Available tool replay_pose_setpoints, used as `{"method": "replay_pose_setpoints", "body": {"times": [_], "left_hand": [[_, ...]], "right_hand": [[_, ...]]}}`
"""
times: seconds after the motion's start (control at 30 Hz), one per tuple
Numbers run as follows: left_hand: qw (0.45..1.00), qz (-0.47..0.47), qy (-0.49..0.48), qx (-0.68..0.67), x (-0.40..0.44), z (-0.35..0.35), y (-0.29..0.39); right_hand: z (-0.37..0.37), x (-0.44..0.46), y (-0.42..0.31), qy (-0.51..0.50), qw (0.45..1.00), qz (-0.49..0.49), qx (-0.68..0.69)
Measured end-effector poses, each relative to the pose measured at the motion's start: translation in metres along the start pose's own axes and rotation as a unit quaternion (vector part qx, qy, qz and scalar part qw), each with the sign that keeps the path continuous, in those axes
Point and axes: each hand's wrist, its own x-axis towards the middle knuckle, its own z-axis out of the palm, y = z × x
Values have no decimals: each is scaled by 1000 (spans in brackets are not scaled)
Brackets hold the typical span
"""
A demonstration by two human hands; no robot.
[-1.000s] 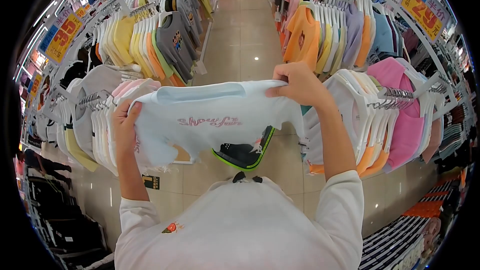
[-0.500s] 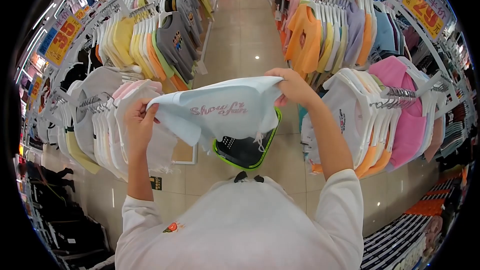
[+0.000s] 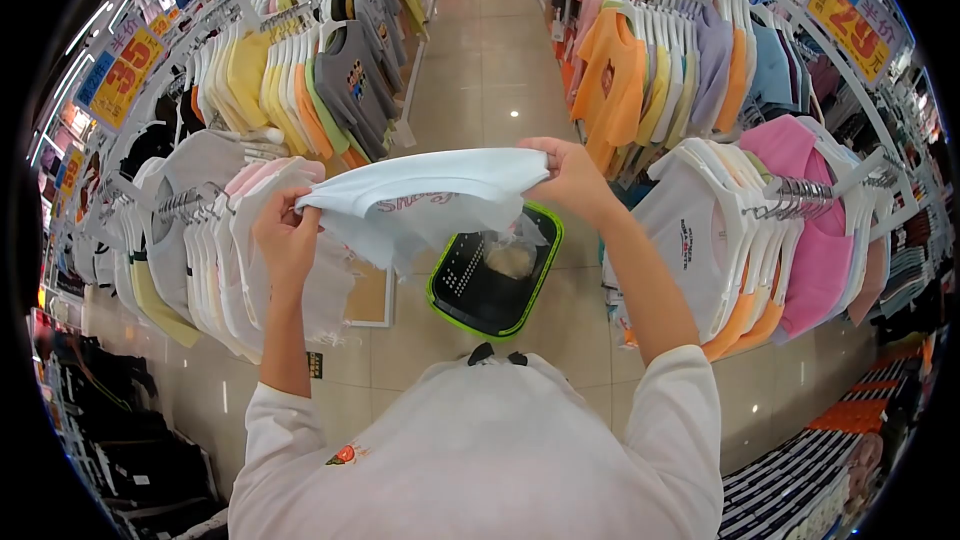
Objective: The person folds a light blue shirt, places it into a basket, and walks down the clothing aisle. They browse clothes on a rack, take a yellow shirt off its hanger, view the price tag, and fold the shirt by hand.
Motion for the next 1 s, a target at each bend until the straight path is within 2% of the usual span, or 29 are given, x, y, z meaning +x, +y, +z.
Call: {"method": "replay_pose_setpoints", "body": {"times": [0.2,0.3,0.4,0.6,0.7,0.8,0.9,1.0], "left_hand": [[988,-29,49,-141,4,12,-15],[977,-112,8,-180,3,-1,-23],[970,-120,-9,-212,2,-6,-19],[973,-18,-53,-223,-5,-1,-5],[984,83,-54,-145,-7,-5,-4],[984,173,-7,-44,-23,-18,22],[964,263,17,-35,-25,-36,45],[963,253,17,-89,-19,-43,59]], "right_hand": [[8,2,14,3,999,-39,-26],[13,-3,4,20,996,-72,-47],[14,-13,-13,33,993,-89,-72],[11,-17,-20,33,992,-111,-49],[10,-18,-22,26,994,-109,-11],[19,-42,-45,41,992,-121,-10],[23,-63,-63,60,978,-200,-4],[19,-71,-76,101,957,-271,-26]]}}
